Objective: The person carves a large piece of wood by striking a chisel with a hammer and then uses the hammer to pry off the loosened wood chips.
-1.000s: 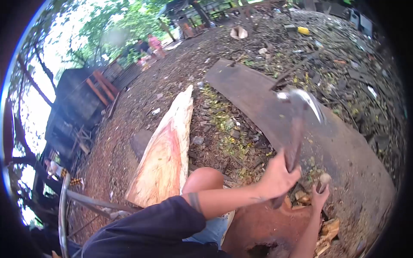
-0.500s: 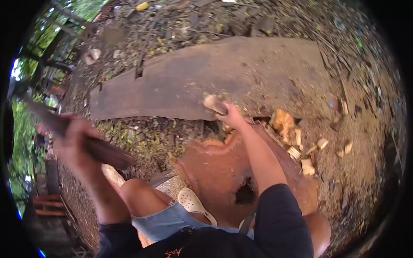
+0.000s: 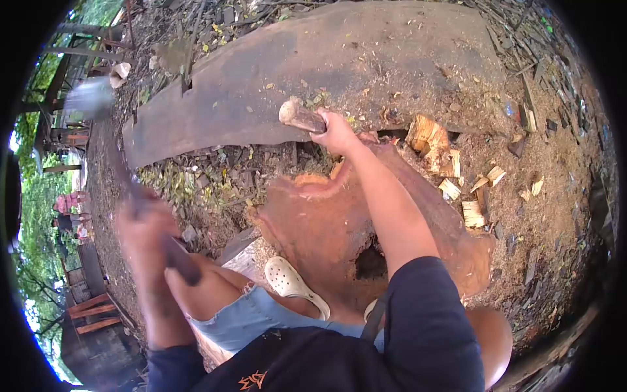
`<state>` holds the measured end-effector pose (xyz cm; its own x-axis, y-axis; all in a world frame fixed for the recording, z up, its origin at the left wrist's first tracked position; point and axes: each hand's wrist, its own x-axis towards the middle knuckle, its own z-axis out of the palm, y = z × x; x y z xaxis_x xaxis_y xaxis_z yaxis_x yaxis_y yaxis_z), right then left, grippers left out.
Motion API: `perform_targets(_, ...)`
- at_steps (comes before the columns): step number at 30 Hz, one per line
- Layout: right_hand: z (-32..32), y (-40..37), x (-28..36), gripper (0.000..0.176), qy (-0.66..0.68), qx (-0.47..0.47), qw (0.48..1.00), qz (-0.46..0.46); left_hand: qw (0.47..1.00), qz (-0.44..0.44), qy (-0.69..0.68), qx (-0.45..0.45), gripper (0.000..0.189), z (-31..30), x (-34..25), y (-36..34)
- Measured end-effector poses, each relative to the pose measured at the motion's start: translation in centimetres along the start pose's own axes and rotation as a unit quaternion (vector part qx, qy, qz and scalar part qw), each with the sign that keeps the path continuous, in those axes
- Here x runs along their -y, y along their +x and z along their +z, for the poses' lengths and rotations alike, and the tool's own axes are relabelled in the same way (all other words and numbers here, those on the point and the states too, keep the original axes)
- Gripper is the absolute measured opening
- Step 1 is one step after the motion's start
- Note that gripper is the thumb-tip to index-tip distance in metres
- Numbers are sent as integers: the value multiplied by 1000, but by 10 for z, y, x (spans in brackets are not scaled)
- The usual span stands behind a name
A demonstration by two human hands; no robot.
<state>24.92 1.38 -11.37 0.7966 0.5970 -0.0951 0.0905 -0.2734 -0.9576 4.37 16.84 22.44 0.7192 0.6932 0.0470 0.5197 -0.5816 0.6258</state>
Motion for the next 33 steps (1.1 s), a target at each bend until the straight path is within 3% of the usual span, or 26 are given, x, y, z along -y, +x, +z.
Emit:
perform_targets(3,4,7,-12,60,24,-7,999,-26,945,154,-223,-185,10,-44,-46,32)
perform_targets(4,3,8,-12,59,27,1,999,-20,893,194,-371,-164,11,-51,-49,53)
perform_targets(5,2,8,-12,57,28,8,999,-13,938,266,-40,-218,14,-29,-35,45)
perform_targets(6,0,7,-6,56,28,13,999,-9,851,308,272,-328,17,1,-33,35)
perform_targets(7,-3,3,5,51,40,10,999,-6,870,330,232,-283,16,50,-3,25)
perform_targets(8,-11,1,12,49,15,3,1000,-8,953,267,96,-105,16,102,29,5)
perform_targets(9,-16,-2,20,47,-10,3,1000,-11,988,112,32,100,18,144,50,-18)
perform_targets(10,-14,-4,25,45,-36,13,999,-19,963,-72,-74,249,20,162,59,-34)
perform_targets(11,-12,-2,13,41,-18,-18,999,-45,932,-168,-150,283,22,156,57,-37)
perform_targets(13,-16,1,11,39,20,-1,1000,-21,902,-227,-197,308,19,120,49,-27)
perform_targets(14,-16,1,10,38,35,11,999,-6,943,-148,-134,265,15,99,49,-27)
perform_targets(16,-12,-4,13,37,24,-7,1000,-11,940,-199,-166,223,17,54,42,-18)
perform_targets(19,-8,-10,50,40,-27,-100,993,-54,872,-243,-391,164,24,6,40,-11)
perform_targets(22,14,-5,78,36,-5,-210,975,-78,824,-275,-485,101,28,-7,56,-12)
perform_targets(25,17,9,93,28,2,-252,967,46,680,-371,-626,95,27,-20,66,4)
perform_targets(29,-32,80,43,24,74,-383,921,6,629,-449,-622,124,23,-11,98,26)
perform_targets(32,-53,101,31,21,91,-402,910,48,546,-496,-653,171,23,-12,109,37)
perform_targets(33,-56,104,29,17,83,-394,915,36,542,-498,-649,193,23,-13,110,41)
